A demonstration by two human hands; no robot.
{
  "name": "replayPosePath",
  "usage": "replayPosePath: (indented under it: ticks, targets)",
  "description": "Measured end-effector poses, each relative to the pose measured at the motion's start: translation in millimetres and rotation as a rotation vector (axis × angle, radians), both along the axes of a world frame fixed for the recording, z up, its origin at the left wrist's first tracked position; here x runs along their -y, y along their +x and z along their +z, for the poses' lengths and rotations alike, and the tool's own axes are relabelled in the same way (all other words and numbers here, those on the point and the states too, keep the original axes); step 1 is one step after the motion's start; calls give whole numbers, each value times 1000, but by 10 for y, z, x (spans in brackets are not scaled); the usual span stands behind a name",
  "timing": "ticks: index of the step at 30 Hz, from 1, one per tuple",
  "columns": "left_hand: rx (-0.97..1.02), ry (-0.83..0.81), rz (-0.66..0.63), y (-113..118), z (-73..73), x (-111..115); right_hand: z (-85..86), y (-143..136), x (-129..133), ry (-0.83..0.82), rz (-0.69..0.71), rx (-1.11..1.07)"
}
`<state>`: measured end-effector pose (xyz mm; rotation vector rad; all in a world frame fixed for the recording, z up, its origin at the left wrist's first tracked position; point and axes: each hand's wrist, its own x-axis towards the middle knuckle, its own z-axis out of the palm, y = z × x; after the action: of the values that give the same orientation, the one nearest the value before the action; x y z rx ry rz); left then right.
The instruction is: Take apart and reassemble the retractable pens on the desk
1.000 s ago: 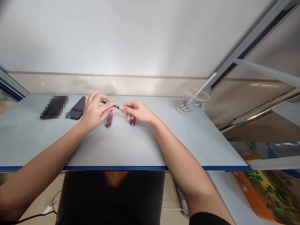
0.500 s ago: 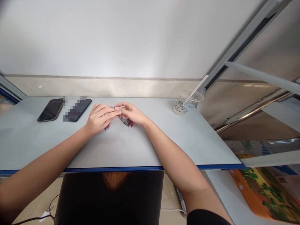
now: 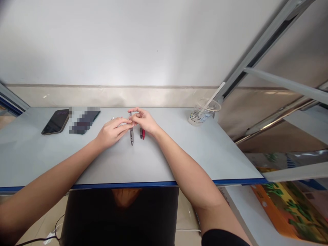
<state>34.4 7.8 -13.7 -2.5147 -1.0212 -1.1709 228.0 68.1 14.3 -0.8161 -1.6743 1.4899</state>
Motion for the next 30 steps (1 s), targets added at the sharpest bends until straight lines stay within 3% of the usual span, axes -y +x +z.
replayPosePath:
  ticks: [4,10,17,24,30]
  targets:
    - [68,-126,131,-21,86,61,-51,27,-145,82,-118,-38]
    - [70,-574,329,-89,193,77,-114,106,-352,144,-176,-20]
    - [-72,-688,607,-81,203,27,-163,52,-382,141,-151,9]
    - [-151,-728,630,-60,220,12,-60,-4,-425,131,-128,90]
    - [-164,-723,581,-82,231,13,-186,-90,-361,199,-231,23]
